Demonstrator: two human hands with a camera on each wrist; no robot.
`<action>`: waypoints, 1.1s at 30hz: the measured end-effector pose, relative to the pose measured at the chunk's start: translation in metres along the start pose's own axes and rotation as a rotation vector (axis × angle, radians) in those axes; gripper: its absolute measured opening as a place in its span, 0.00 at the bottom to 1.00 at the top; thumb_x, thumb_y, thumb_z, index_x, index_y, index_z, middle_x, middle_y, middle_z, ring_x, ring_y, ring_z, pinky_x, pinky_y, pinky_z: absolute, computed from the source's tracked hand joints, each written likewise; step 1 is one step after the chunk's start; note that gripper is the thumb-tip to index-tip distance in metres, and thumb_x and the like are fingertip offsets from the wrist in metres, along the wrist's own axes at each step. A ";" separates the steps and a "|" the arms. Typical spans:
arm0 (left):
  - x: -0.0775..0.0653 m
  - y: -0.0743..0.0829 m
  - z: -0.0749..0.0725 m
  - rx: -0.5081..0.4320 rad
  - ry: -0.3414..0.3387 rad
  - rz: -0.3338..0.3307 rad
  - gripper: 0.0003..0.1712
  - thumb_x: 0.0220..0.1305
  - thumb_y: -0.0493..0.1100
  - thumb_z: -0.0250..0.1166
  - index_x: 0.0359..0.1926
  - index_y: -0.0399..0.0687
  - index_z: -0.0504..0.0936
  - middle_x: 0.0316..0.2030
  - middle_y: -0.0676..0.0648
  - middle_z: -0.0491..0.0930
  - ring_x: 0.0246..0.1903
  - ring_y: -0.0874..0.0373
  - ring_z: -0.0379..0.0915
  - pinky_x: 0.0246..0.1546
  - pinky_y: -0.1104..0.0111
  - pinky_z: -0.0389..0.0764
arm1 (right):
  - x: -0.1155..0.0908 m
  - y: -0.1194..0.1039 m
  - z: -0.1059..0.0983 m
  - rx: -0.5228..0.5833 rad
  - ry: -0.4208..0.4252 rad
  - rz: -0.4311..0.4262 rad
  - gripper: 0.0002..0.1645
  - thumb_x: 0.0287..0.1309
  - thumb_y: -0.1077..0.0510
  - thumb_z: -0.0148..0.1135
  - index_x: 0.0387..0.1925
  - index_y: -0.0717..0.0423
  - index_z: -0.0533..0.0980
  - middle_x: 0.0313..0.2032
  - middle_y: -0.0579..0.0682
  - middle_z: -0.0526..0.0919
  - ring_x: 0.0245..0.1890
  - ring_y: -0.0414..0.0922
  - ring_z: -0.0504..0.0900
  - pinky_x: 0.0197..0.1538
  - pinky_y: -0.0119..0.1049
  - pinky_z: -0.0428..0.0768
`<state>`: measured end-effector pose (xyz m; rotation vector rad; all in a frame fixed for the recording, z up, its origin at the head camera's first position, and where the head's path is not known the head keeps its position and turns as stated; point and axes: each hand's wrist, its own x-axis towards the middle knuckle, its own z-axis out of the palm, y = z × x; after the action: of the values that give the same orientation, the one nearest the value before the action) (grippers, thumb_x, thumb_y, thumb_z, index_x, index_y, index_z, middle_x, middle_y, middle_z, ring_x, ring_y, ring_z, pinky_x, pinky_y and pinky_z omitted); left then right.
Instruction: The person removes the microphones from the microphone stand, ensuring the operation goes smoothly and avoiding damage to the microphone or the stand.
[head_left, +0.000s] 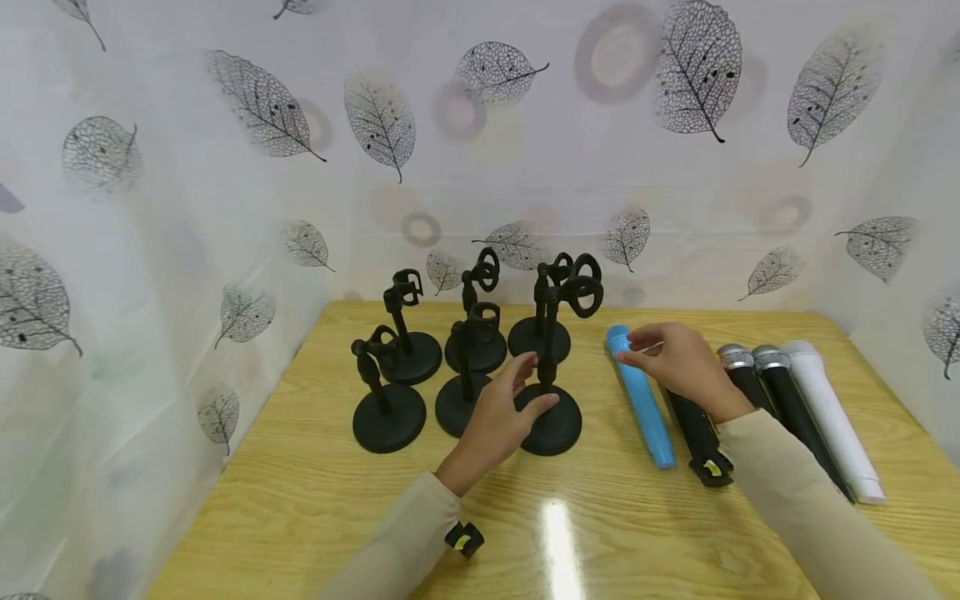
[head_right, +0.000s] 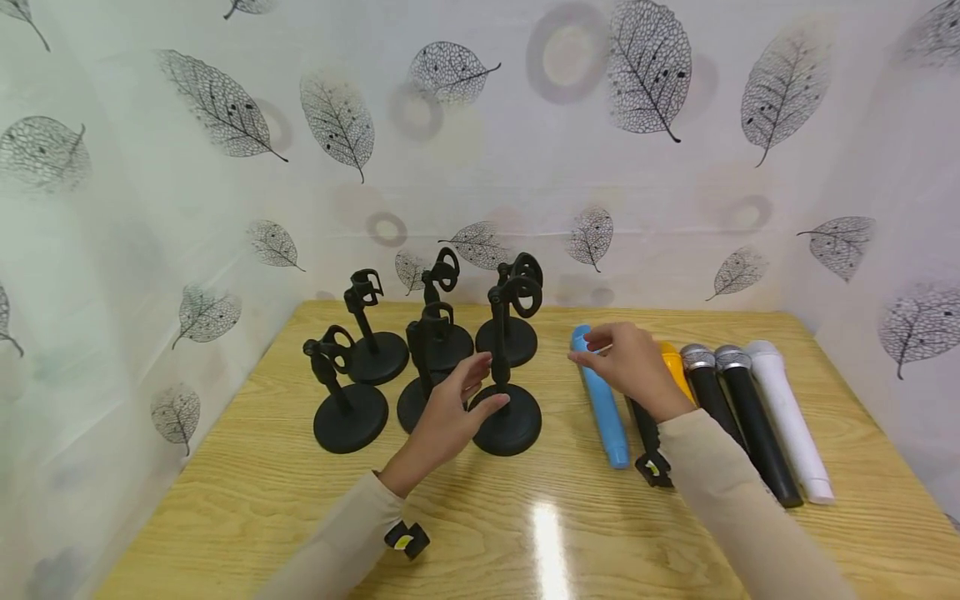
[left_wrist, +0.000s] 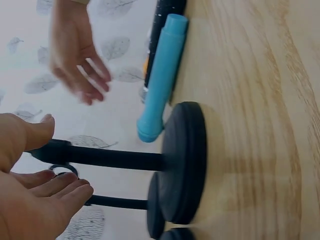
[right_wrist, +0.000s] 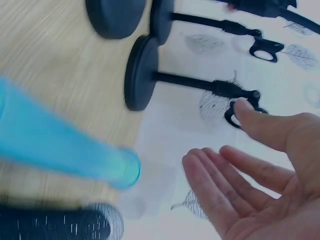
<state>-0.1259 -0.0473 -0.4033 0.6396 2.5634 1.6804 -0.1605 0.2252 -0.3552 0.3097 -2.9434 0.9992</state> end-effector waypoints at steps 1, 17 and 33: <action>0.002 -0.003 0.002 -0.004 -0.001 -0.008 0.36 0.71 0.49 0.66 0.74 0.45 0.64 0.70 0.44 0.69 0.69 0.53 0.66 0.67 0.63 0.71 | 0.000 -0.002 0.001 0.030 0.006 -0.005 0.31 0.66 0.45 0.68 0.56 0.67 0.80 0.49 0.63 0.85 0.46 0.59 0.86 0.46 0.55 0.84; 0.024 -0.024 0.018 -0.071 0.076 -0.012 0.14 0.66 0.43 0.71 0.51 0.43 0.85 0.43 0.51 0.87 0.44 0.62 0.84 0.48 0.70 0.84 | 0.008 -0.033 0.048 0.446 -0.033 -0.197 0.24 0.60 0.56 0.74 0.55 0.64 0.81 0.50 0.60 0.85 0.49 0.54 0.85 0.49 0.38 0.86; 0.026 -0.031 0.017 -0.024 0.057 0.020 0.11 0.70 0.42 0.67 0.51 0.50 0.87 0.46 0.56 0.87 0.47 0.66 0.83 0.51 0.71 0.82 | 0.013 -0.039 0.084 0.461 0.110 -0.329 0.12 0.58 0.62 0.74 0.44 0.62 0.86 0.43 0.55 0.88 0.44 0.52 0.87 0.49 0.44 0.86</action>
<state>-0.1560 -0.0347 -0.4323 0.6269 2.5796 1.7579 -0.1614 0.1414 -0.3974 0.6919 -2.4227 1.5608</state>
